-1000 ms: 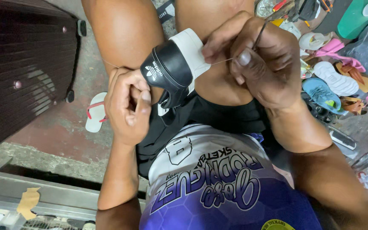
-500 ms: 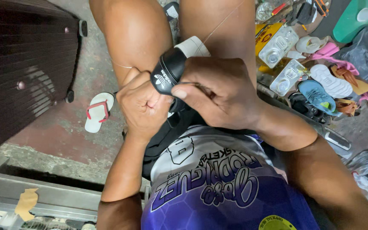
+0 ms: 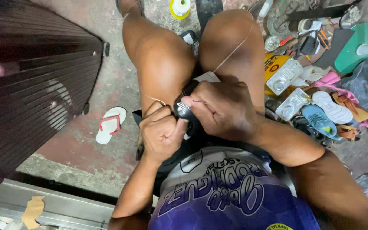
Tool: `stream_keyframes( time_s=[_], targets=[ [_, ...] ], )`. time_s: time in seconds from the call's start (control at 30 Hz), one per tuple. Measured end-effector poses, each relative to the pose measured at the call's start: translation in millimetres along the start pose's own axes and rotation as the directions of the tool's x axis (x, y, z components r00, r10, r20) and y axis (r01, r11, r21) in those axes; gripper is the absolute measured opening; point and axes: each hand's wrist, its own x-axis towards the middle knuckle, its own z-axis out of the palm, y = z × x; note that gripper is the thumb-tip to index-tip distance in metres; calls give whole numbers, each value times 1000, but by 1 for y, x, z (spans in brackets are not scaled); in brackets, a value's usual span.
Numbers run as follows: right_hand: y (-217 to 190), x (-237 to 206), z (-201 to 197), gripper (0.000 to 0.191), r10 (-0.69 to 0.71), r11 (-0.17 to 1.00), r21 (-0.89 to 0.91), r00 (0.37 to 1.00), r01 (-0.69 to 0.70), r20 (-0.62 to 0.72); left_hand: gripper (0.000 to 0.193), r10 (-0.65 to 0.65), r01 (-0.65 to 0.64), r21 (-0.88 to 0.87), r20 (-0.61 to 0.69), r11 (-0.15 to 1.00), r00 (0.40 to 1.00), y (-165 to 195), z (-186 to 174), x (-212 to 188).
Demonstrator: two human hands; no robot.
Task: The person sits on a chair and hand-stitches a black sneaker, pulling a needle with white thread through the shoe upper and sole edge, repeatedly repositioning the shoe on their lap and drawing the thread tight as they sew around the shoe.
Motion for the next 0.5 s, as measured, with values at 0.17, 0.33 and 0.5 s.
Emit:
stream_keyframes(
  time_s=[0.17,0.33,0.5],
  targets=[
    [9,-24,-16,25,251,890,383,967,-248,45,17,-53,55,-41,37,998,998,20,-9,-10],
    [17,-48,-41,23,427,557,782,904,-280,20,35,-423,552,-470,358,688,832,38,11,-38],
    [42,-94,-98,34,431,649,739,887,-179,-164,30,-544,596,-508,267,621,795,14,44,-44]
  ],
)
